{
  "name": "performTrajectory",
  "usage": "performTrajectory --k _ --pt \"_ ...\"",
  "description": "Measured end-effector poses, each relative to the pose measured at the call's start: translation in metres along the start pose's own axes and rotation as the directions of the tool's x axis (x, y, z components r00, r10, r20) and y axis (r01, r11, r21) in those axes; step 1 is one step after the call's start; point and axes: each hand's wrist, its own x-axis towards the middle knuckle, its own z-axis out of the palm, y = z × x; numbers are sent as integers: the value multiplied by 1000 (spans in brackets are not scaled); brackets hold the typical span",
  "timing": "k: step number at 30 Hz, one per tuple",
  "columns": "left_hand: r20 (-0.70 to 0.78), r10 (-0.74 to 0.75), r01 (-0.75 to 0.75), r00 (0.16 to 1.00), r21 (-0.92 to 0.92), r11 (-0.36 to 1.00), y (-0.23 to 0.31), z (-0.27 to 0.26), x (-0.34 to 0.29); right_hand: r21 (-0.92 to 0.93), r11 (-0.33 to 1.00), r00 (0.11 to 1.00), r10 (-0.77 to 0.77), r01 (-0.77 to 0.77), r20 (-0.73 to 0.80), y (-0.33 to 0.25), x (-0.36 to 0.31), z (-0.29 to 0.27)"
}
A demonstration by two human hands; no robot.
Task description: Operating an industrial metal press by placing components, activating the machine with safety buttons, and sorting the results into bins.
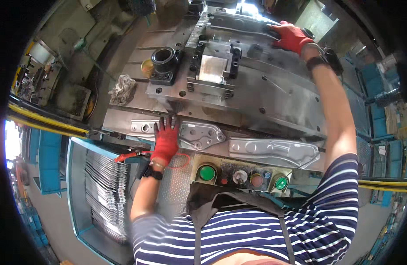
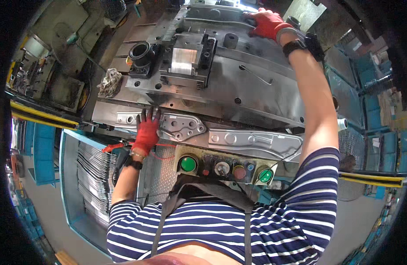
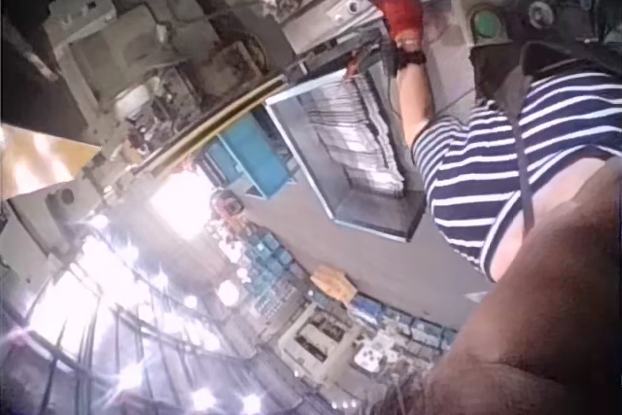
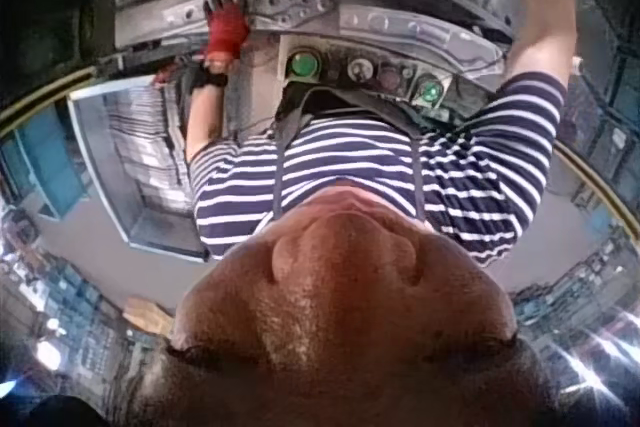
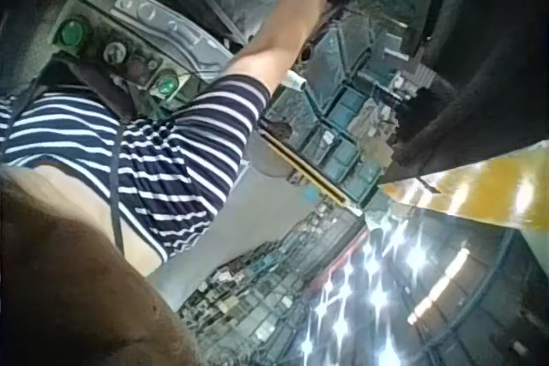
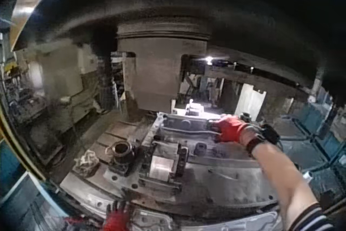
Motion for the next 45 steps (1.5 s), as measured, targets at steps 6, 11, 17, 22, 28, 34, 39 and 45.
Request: performTrajectory --k 6,11,17,22,28,34,39,45 --pt "-153 -120 73 981 -279 958 -26 -2 -47 136 982 974 -156 135 162 10 36 28" --pt "-217 -118 14 969 -427 904 -9 15 -64 68 996 972 34 -51 231 33 39 54" --pt "81 -100 128 992 -521 844 23 40 -94 14 989 974 143 -147 174 33 -26 41" --pt "502 107 480 859 -859 178 49 104 -129 171 984 993 67 -50 -96 -34 -226 -3" --pt "429 -19 429 903 -903 25 96 121 -131 562 747 852 506 -355 -136 -90 -478 41" --pt "384 8 381 923 -919 106 98 146 -109 744 -193 504 626 -639 595 -120 -643 244" --pt "381 -135 404 915 -882 243 43 208 -147 732 115 676 499 -671 542 -170 -562 231" --pt "452 -193 490 871 -772 405 87 166 -117 738 80 625 597 -670 503 -160 -590 267"
